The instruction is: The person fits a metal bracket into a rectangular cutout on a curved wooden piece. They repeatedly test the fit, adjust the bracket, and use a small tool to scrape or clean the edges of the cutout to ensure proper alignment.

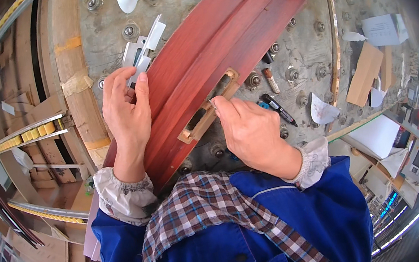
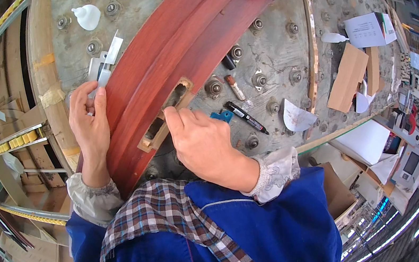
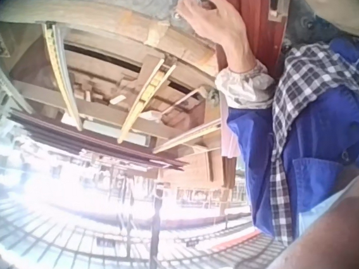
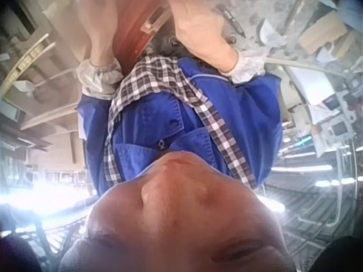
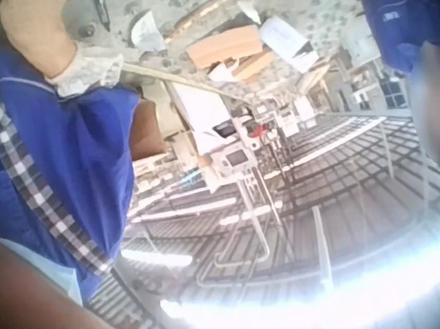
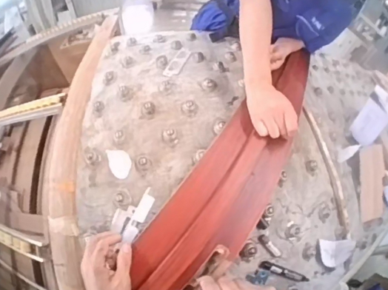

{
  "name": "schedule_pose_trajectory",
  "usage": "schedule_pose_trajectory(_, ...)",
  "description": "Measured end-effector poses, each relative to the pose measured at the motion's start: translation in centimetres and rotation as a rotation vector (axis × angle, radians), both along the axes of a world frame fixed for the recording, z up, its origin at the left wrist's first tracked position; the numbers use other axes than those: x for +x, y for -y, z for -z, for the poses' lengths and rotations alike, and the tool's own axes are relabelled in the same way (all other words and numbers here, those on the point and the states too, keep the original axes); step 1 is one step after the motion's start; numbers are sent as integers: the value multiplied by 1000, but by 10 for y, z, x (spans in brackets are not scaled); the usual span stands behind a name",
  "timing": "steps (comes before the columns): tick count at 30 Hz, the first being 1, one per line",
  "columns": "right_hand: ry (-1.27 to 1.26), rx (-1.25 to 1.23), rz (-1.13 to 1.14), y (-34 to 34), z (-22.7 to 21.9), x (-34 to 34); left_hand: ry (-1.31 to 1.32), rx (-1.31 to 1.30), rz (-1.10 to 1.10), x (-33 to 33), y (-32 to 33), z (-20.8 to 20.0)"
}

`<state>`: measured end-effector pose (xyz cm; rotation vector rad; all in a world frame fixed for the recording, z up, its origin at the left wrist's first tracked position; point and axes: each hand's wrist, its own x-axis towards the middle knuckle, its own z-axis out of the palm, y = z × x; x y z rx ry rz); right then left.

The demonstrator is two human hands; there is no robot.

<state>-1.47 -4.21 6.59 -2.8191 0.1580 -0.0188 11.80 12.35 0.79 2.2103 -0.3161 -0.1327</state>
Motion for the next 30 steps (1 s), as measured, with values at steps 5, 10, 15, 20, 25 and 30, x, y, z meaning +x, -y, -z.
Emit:
schedule_pose_trajectory(5, -27, -118, -8, -9, 0, 1, 13, 67, 1, -1, 0, -1)
schedule_pose_trajectory(10, -35, -89, -44, -7, 5, 1, -28, 70, 12, -4, 2, 0)
schedule_pose_trajectory(15, -43, -14, -19, 7, -6, 7, -30, 68, 4, -2, -1, 2)
schedule_pose_trajectory(20, -17, -37, -6, 12, -13, 8, -27, 86, 8, -1, -1, 0)
schedule_pose_trajectory(25, -10, 39, -15, 11, 0, 2, -42, 86, 9, -2, 1, -1)
schedule_pose_trajectory(30, -85, 195, -6, 25, -1, 10, -26, 100, 16, -1, 0, -1)
